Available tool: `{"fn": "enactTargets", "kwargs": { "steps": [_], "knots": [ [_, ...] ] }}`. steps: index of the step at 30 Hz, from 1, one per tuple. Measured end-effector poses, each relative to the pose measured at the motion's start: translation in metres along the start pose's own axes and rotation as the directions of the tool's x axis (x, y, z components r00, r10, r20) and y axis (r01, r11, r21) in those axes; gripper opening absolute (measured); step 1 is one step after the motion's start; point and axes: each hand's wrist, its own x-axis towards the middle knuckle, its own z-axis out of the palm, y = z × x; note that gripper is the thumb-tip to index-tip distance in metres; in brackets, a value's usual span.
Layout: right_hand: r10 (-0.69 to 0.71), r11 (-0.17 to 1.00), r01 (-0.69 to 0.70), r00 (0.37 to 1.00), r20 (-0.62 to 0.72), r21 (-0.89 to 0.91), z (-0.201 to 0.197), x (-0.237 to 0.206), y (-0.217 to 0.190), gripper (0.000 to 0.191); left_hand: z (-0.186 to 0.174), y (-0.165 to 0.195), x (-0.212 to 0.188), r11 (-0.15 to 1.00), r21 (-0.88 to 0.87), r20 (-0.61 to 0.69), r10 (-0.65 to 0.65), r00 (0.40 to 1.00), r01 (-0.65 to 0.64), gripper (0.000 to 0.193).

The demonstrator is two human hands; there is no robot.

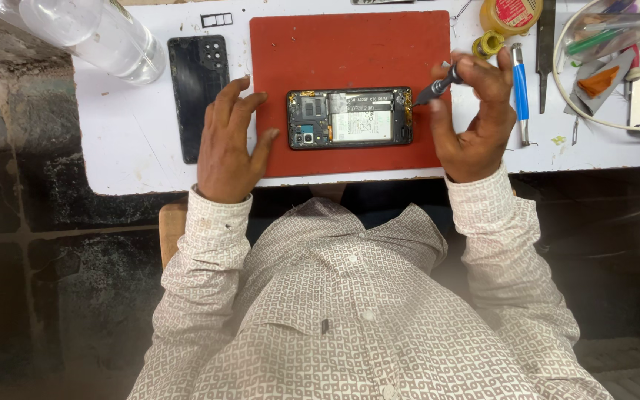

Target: The person removes the SIM tray from a smartphone using a SIM ejector tool, then uses a prying tool to separate the back cover from the phone body. They continue to unscrew internal components with a screwdriver, exposing the battery and circuitry.

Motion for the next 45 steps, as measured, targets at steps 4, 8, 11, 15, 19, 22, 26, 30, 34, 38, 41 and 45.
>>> {"fn": "enactTargets", "kwargs": {
  "steps": [4, 8, 11, 15, 19, 22, 26, 30, 34, 38, 41, 45],
  "knots": [
    [-0.043, 0.999, 0.043, 0.999, -0.024, -0.007, 0.002, 0.000, -0.001, 0.058, 0.000, -0.009, -0.003, 1.000, 0.010, 0.018, -0.023, 1.000, 0.023, 0.039],
    [0.025, 0.999, -0.026, 0.999, -0.028, -0.038, 0.003, -0.002, 0.000, 0.054, 0.001, -0.008, -0.003, 1.000, -0.002, -0.002, 0.016, 1.000, -0.016, 0.040],
    [-0.016, 0.996, 0.013, 0.999, -0.032, -0.085, 0.002, -0.004, 0.001, 0.055, 0.005, 0.001, -0.005, 1.000, -0.014, -0.021, 0.004, 1.000, -0.005, 0.038],
    [-0.011, 0.999, 0.012, 1.000, -0.026, 0.037, 0.003, -0.003, 0.002, 0.051, 0.015, 0.019, -0.002, 0.988, -0.147, -0.030, 0.040, 0.999, -0.044, 0.043],
    [-0.015, 0.999, 0.017, 0.999, -0.033, 0.032, 0.005, -0.001, 0.001, 0.048, 0.020, 0.029, 0.004, 0.975, -0.215, 0.000, 0.053, 0.999, -0.052, 0.055],
    [-0.012, 1.000, 0.012, 0.998, -0.055, 0.000, 0.007, -0.001, -0.001, 0.049, 0.021, 0.028, 0.010, 0.972, -0.229, 0.028, 0.062, 0.998, -0.054, 0.065],
    [-0.048, 0.997, 0.046, 0.998, -0.036, -0.063, 0.005, -0.003, -0.002, 0.049, 0.021, 0.023, 0.012, 0.964, -0.266, 0.054, 0.031, 0.998, -0.016, 0.068],
    [-0.019, 0.999, 0.016, 0.998, -0.058, -0.046, 0.006, -0.001, -0.004, 0.049, 0.023, 0.020, 0.011, 0.962, -0.273, 0.064, 0.010, 0.998, 0.008, 0.066],
    [-0.093, 0.991, 0.085, 0.993, -0.071, -0.105, 0.006, 0.002, -0.004, 0.051, 0.024, 0.020, 0.011, 0.963, -0.270, 0.077, 0.004, 0.997, 0.017, 0.065],
    [-0.006, 0.999, 0.004, 0.999, -0.047, -0.050, 0.007, -0.001, -0.001, 0.049, 0.023, 0.021, 0.010, 0.958, -0.284, 0.072, 0.001, 0.997, 0.020, 0.064],
    [-0.082, 0.988, 0.073, 0.995, -0.062, -0.136, 0.007, -0.006, 0.004, 0.056, 0.024, 0.021, 0.011, 0.963, -0.270, 0.070, 0.009, 0.998, 0.010, 0.064],
    [0.023, 0.999, -0.024, 0.999, -0.039, -0.022, 0.011, -0.007, 0.005, 0.060, 0.024, 0.020, 0.011, 0.965, -0.261, 0.070, 0.019, 0.997, 0.000, 0.064]
  ]
}}
